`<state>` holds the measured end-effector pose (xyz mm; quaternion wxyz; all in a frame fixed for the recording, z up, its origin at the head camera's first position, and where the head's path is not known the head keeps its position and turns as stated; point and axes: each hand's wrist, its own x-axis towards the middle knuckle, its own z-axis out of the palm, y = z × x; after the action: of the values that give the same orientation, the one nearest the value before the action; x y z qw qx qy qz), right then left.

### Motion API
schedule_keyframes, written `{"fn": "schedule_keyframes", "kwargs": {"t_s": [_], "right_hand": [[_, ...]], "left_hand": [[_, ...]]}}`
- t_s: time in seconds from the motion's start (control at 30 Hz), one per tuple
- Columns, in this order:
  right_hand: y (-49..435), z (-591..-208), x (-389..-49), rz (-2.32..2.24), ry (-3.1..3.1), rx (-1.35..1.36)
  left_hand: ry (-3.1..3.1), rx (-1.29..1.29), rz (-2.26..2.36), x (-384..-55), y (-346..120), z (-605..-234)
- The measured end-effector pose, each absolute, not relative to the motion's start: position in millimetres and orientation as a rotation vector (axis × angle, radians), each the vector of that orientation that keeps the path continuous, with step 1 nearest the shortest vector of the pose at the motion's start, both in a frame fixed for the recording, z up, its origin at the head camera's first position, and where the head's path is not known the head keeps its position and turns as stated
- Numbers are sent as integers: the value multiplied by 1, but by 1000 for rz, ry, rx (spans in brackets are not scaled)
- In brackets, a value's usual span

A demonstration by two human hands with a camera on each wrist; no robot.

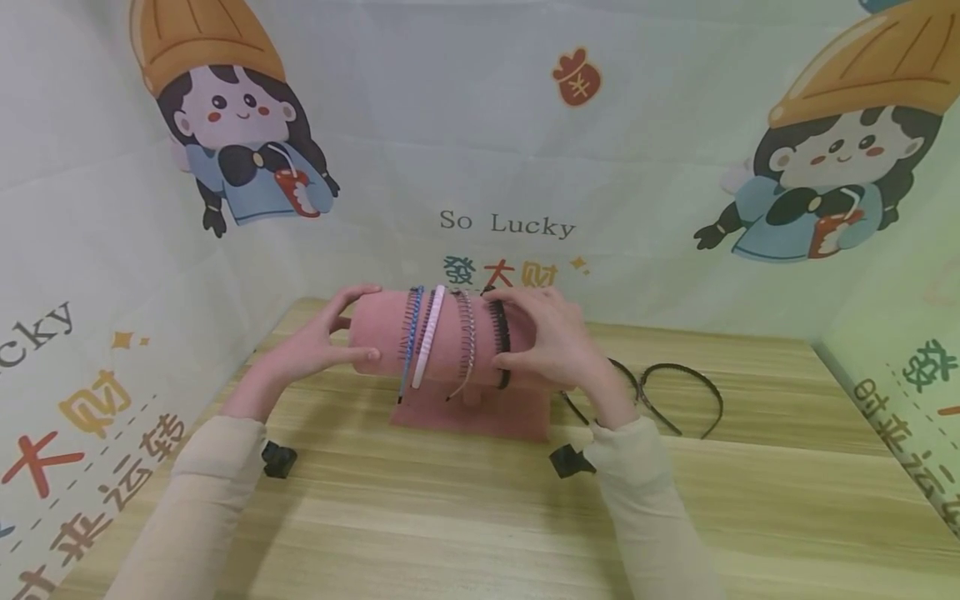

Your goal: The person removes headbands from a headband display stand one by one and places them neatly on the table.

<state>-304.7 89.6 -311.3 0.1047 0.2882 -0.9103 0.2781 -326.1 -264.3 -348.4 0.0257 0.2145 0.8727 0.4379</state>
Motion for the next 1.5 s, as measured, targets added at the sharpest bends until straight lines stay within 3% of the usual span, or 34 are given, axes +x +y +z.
{"fn": "schedule_keyframes", "kwargs": {"t_s": [0.77,1.5], "right_hand": [[96,-316,-296,1238,-2484,970],[97,-308,-286,1511,-2450,857]], "left_hand": [[2695,633,1329,-325,-265,-351],[2699,627,1326,-325,-264,-348]]}}
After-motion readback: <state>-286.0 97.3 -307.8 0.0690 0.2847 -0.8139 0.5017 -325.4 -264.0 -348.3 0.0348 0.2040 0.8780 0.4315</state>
